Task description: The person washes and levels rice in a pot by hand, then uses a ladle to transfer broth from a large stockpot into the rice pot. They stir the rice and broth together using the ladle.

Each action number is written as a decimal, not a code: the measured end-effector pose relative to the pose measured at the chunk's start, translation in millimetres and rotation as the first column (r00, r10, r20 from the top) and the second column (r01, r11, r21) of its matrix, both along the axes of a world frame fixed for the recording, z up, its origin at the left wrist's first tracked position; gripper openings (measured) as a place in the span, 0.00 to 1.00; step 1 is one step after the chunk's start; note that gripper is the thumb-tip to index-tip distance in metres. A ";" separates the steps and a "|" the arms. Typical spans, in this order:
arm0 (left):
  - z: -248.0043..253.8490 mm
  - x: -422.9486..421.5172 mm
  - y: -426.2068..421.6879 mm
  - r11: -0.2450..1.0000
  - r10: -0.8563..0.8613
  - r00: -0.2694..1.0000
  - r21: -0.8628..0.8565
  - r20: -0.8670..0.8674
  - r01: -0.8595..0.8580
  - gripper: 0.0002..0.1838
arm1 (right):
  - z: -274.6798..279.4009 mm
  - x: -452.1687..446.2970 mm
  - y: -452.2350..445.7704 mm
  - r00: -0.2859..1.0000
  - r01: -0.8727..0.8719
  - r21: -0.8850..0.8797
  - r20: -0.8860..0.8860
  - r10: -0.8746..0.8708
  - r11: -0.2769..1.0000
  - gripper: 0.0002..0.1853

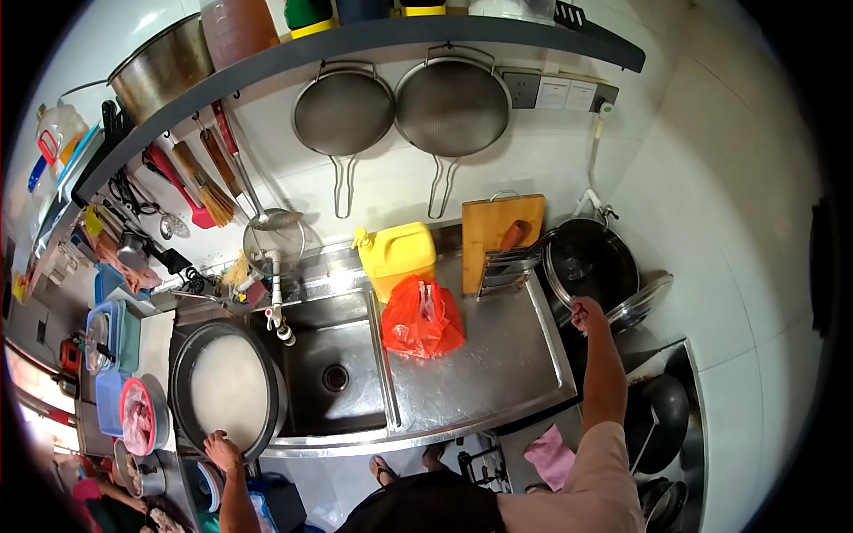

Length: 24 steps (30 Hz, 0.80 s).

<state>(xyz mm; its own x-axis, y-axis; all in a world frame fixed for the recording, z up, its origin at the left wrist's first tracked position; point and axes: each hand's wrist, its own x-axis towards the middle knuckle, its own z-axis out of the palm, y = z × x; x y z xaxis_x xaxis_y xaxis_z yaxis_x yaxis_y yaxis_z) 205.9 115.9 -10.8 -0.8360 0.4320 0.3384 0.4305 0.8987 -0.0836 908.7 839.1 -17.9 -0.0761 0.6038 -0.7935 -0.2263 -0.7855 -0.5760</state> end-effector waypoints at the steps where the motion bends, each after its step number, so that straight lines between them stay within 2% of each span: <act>1: 0.7 1.7 0.8 1.000 0.010 1.000 0.001 0.001 -0.010 0.11 | -15.0 8.7 0.1 0.983 0.061 -0.009 -0.174 -0.062 0.998 0.15; 2: -0.6 2.2 0.0 1.000 0.004 1.000 0.003 0.000 -0.004 0.12 | -25.9 15.2 -4.2 0.932 0.120 -0.027 -0.343 -0.122 0.992 0.14; 5: -2.7 -3.2 -3.7 1.000 -0.015 1.000 0.009 -0.007 0.015 0.12 | -38.5 21.2 -35.3 0.863 0.099 0.102 -0.504 -0.034 0.990 0.11; 9: 1.8 -0.2 -4.1 0.999 -0.042 0.999 0.008 0.006 0.042 0.11 | -23.5 21.7 -90.5 0.870 0.197 0.110 -0.478 -0.122 0.974 0.06; 12: -4.7 -5.2 -7.1 0.996 -0.083 0.997 0.027 0.005 0.083 0.12 | -3.3 25.1 -131.0 0.864 0.196 0.206 -0.499 -0.070 0.959 0.06; 13: -5.6 -6.5 -8.3 0.995 -0.096 0.995 0.036 0.005 0.096 0.12 | 9.2 24.3 -145.5 0.889 0.182 0.234 -0.453 -0.058 0.955 0.09; 17: -13.7 -13.4 -16.4 0.973 -0.208 0.977 0.107 0.035 0.204 0.12 | 46.4 29.5 -196.5 0.910 0.155 0.313 -0.414 -0.012 0.937 0.07; 21: -16.1 -17.4 -21.5 0.945 -0.290 0.956 0.172 0.048 0.278 0.13 | 94.6 24.4 -256.1 0.943 0.164 0.320 -0.329 -0.053 0.933 0.04; 24: -13.8 -18.1 -21.3 0.915 -0.346 0.937 0.241 0.051 0.325 0.15 | 130.4 21.7 -304.3 0.969 0.130 0.333 -0.243 -0.048 0.934 0.07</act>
<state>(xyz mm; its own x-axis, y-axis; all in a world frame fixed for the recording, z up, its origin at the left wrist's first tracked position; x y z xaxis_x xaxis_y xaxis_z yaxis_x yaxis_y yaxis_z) 187.8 94.6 -24.6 -0.6870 0.6137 0.3891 0.7061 0.6903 0.1578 930.5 534.9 112.6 -0.1632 0.8485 -0.5035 -0.4429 -0.5190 -0.7311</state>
